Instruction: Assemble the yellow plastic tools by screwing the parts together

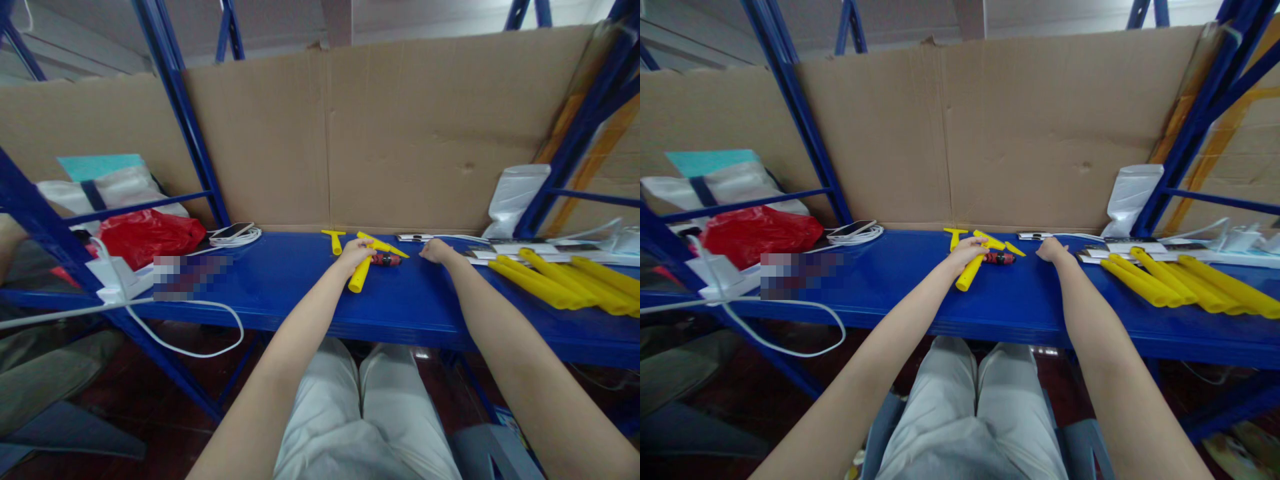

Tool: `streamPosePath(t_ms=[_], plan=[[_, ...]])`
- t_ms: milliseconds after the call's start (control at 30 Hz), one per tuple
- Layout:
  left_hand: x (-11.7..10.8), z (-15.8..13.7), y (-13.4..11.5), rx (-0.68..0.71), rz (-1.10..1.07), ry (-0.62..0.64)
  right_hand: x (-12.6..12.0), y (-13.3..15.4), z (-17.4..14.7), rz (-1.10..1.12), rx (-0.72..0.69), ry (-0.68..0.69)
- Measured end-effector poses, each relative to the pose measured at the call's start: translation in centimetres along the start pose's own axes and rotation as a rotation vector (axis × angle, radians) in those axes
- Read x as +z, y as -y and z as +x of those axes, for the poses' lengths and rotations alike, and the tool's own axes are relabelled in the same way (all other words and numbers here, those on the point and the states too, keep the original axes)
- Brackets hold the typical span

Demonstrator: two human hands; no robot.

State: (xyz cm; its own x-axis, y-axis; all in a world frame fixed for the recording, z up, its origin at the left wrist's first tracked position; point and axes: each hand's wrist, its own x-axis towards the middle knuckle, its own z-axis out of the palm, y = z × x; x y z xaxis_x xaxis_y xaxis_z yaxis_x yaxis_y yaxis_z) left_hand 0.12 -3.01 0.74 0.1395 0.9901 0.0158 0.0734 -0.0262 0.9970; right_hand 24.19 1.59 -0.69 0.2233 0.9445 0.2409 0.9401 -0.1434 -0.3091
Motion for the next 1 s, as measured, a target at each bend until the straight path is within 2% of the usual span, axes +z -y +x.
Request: streamPosePath(t_ms=[33, 100, 200, 267, 367, 467, 567, 1000], plan=[[0.0, 0.0, 0.0, 0.008, -0.009, 0.004, -0.2, 0.3, -0.1, -0.007, 0.045, 0.037], [0.1, -0.1, 0.0, 0.024, -0.029, 0.009, -0.6, 1.0, -0.6, 0.036, 0.031, 0.074], [0.2, -0.2, 0.1, 0.049, -0.047, 0.013, -1.1, 2.5, -1.4, 0.284, -0.078, 0.018], [0.2, -0.2, 0.1, 0.064, -0.047, 0.018, -1.2, 3.6, -1.9, 0.477, -0.104, -0.005], [0.3, 0.0, 0.3, 0.081, -0.050, 0.035, -1.1, 5.2, -2.6, 0.721, -0.133, 0.067], [0.3, 0.0, 0.3, 0.086, -0.040, 0.044, -0.8, 6.3, -3.1, 0.854, -0.167, 0.169], [0.3, -0.2, 0.2, 0.085, -0.031, 0.063, -0.6, 6.9, -3.4, 0.888, -0.171, 0.213], [0.3, -0.3, 0.1, 0.096, -0.006, 0.073, -0.6, 7.8, -3.8, 0.862, -0.172, 0.199]])
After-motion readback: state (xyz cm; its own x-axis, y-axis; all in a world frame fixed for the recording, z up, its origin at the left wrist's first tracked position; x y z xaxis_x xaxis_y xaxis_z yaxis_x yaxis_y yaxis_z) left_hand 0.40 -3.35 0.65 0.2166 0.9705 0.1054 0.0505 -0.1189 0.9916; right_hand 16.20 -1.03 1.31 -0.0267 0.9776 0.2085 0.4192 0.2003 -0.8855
